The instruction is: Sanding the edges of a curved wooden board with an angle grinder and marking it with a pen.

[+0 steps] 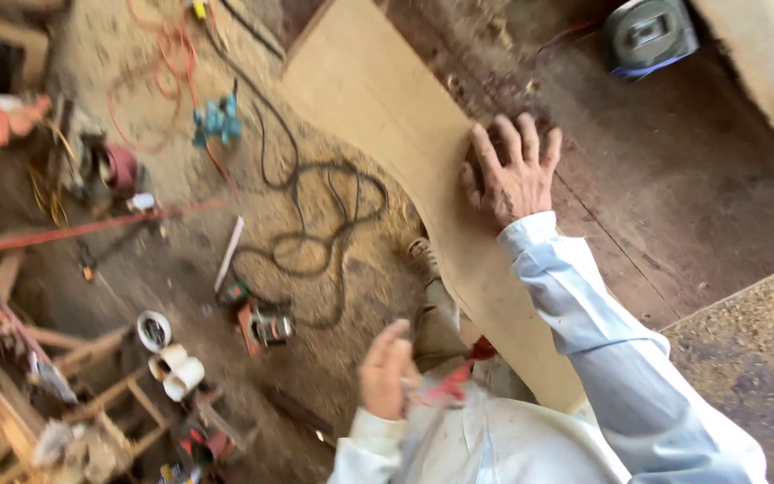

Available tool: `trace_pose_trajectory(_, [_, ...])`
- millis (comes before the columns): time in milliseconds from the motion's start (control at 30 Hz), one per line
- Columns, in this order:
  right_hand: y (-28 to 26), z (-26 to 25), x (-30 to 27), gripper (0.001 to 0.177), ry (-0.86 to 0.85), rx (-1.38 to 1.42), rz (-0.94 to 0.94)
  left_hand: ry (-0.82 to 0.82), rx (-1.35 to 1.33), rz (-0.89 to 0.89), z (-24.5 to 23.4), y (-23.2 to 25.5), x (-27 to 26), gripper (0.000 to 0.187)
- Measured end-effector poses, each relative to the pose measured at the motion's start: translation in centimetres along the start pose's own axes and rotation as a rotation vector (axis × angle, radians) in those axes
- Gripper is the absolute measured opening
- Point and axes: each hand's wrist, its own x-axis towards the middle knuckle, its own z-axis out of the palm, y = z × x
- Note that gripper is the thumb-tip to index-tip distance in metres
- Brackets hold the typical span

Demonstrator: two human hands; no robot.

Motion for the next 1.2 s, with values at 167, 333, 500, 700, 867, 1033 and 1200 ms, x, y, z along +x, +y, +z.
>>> trace_pose_trajectory(167, [-0.9, -1.8, 0.0, 0.034, 0.059, 0.201, 0.001, 0.027, 0.054, 0.318, -7.6, 5.4, 5.7, 0.031])
trace_pose_trajectory(333, [-4.8, -2.1, -1.5, 0.089, -0.113, -0.121, 0.184, -0.147, 0.647, 0.324, -12.8, 11.9, 9.6, 0.042])
trace_pose_trajectory(500, [-10.4, -1.5, -2.2, 0.152, -0.481, -0.185, 0.484, -0.254, 1.199, 0.578, -15.0, 16.9, 15.6, 0.044])
trace_pose_trajectory(700, [-11.5, -2.4, -1.7, 0.135, -0.472, -0.087, 0.619, -0.302, 1.450, 1.250, -10.2, 23.4, 20.6, 0.030])
trace_pose_trajectory(867, [-11.9, -1.6, 0.5, 0.104, -0.262, 0.053, 0.741, -0.256, 1.577, 1.750, -4.5, 26.6, 23.8, 0.028])
trace_pose_trajectory(1033, [-10.3, 1.8, 1.3, 0.076, -0.167, -0.041, 0.814, -0.444, 1.569, 1.863, 0.5, 28.1, 25.5, 0.017])
trace_pose_trajectory(1200, [-10.5, 1.5, 2.1, 0.070, -0.108, -0.078, 0.756, -0.574, 1.523, 1.912, 2.9, 29.3, 27.1, 0.020])
